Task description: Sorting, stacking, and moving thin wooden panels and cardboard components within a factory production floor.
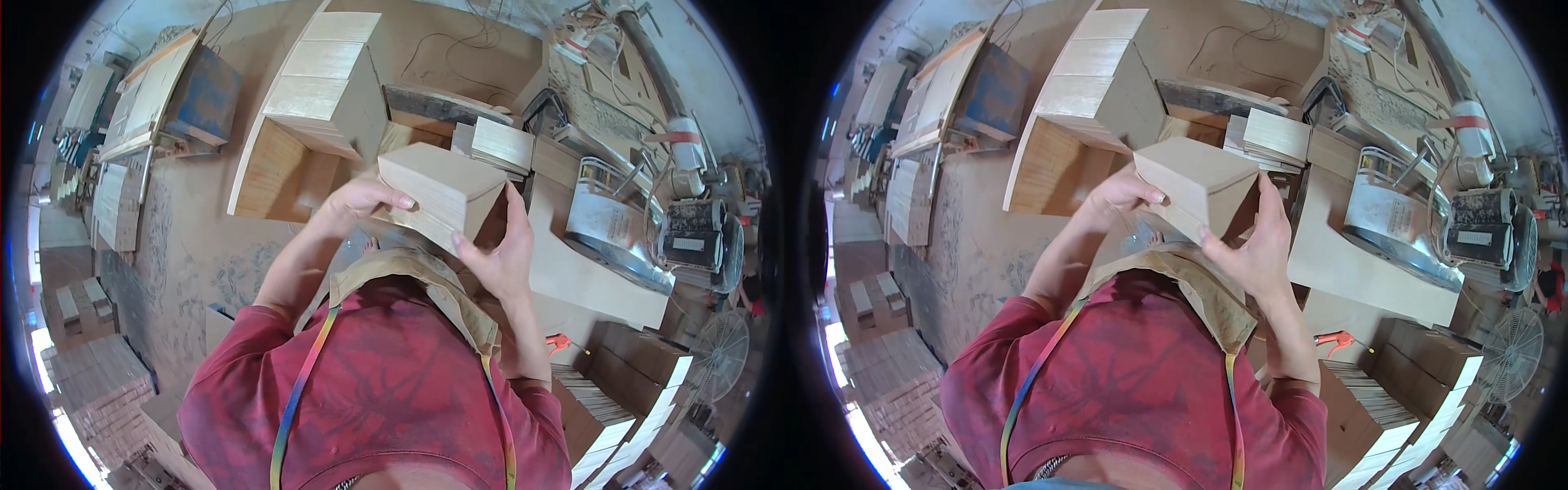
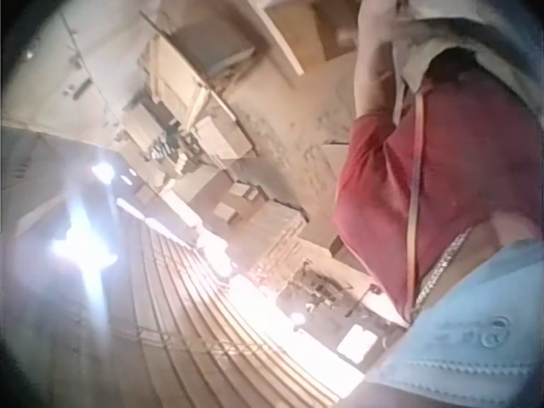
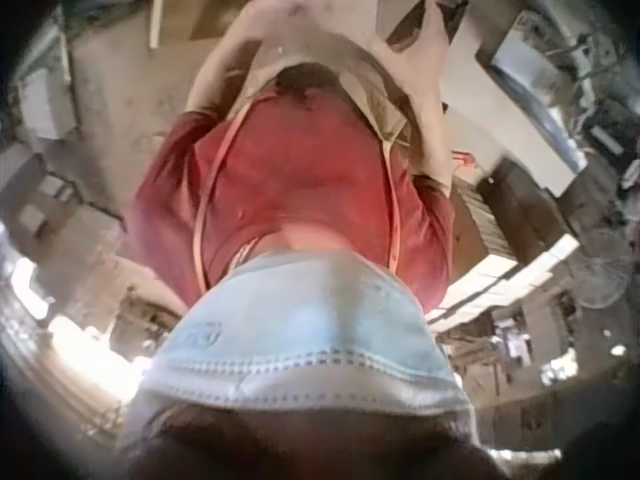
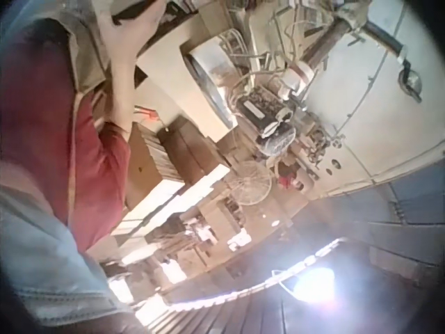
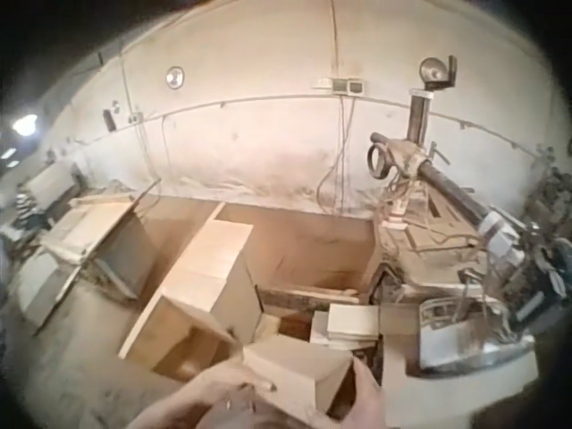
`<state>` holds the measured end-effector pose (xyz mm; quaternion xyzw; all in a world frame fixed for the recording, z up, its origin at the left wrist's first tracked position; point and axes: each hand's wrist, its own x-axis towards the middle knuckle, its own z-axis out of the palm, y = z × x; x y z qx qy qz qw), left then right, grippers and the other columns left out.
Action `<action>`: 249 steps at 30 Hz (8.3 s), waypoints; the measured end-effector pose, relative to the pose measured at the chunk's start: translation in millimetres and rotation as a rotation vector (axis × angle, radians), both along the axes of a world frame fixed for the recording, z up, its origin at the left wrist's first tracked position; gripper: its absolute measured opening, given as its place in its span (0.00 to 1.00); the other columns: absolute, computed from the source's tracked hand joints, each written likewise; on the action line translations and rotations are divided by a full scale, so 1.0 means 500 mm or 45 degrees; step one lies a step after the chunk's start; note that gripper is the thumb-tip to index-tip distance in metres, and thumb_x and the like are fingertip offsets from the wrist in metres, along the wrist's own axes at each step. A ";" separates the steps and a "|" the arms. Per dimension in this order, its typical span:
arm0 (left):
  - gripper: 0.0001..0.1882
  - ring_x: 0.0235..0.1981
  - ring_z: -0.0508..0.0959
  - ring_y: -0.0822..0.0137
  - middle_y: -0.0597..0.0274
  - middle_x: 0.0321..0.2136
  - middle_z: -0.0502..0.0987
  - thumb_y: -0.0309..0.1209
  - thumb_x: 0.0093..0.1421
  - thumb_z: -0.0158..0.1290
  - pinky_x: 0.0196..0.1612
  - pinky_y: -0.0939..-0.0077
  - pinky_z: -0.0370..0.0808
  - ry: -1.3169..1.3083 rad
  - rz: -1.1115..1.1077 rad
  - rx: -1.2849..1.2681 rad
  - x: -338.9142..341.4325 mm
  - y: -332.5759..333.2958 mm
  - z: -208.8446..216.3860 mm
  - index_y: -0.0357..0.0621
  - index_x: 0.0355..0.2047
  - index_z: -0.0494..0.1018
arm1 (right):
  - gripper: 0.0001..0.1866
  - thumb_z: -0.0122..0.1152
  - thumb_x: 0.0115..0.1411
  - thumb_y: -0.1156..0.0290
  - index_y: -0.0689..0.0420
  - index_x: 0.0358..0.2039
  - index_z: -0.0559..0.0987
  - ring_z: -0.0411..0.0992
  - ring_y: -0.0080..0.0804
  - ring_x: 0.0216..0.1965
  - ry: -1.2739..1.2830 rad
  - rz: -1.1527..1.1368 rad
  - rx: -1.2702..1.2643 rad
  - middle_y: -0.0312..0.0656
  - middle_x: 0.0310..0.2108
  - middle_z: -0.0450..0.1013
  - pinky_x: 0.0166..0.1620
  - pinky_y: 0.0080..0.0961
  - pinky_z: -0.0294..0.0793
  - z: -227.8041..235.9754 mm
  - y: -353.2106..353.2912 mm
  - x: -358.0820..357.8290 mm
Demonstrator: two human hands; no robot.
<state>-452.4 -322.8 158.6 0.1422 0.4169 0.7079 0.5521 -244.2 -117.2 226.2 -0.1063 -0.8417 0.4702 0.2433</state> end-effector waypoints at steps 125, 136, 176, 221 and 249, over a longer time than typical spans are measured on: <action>0.61 0.54 0.82 0.51 0.32 0.57 0.77 0.47 0.51 0.80 0.54 0.63 0.82 0.231 0.131 -0.818 -0.103 0.249 -0.172 0.17 0.69 0.57 | 0.44 0.78 0.60 0.43 0.66 0.63 0.76 0.71 0.42 0.63 -0.190 -1.081 -1.635 0.50 0.62 0.73 0.63 0.43 0.72 -0.406 0.025 -0.118; 0.64 0.62 0.78 0.47 0.29 0.64 0.72 0.40 0.53 0.79 0.57 0.59 0.81 0.246 -0.046 -0.788 -0.126 0.237 -0.205 0.17 0.73 0.49 | 0.49 0.76 0.63 0.47 0.78 0.64 0.67 0.71 0.49 0.63 -0.154 -0.914 -1.424 0.59 0.63 0.69 0.63 0.46 0.74 -0.415 0.063 -0.095; 0.72 0.68 0.75 0.42 0.40 0.74 0.66 0.41 0.42 0.83 0.72 0.53 0.71 1.509 -0.622 0.116 0.146 0.344 -0.124 0.36 0.79 0.49 | 0.69 0.89 0.46 0.57 0.63 0.80 0.53 0.72 0.58 0.65 -0.253 -0.652 0.086 0.62 0.70 0.66 0.67 0.46 0.73 -0.325 0.093 0.319; 0.75 0.70 0.70 0.38 0.36 0.74 0.61 0.49 0.41 0.82 0.72 0.48 0.69 1.948 -0.467 0.210 0.134 0.321 -0.183 0.37 0.79 0.45 | 0.64 0.83 0.49 0.41 0.66 0.74 0.61 0.67 0.67 0.67 -0.147 -0.664 0.491 0.66 0.68 0.67 0.73 0.55 0.64 -0.327 0.071 0.259; 0.46 0.57 0.83 0.50 0.46 0.58 0.83 0.18 0.43 0.69 0.65 0.57 0.76 -0.382 -0.397 0.081 0.022 0.042 -0.204 0.37 0.68 0.72 | 0.50 0.84 0.46 0.51 0.69 0.61 0.69 0.74 0.47 0.43 -0.112 -0.218 0.389 0.53 0.45 0.74 0.48 0.41 0.77 0.045 -0.032 0.051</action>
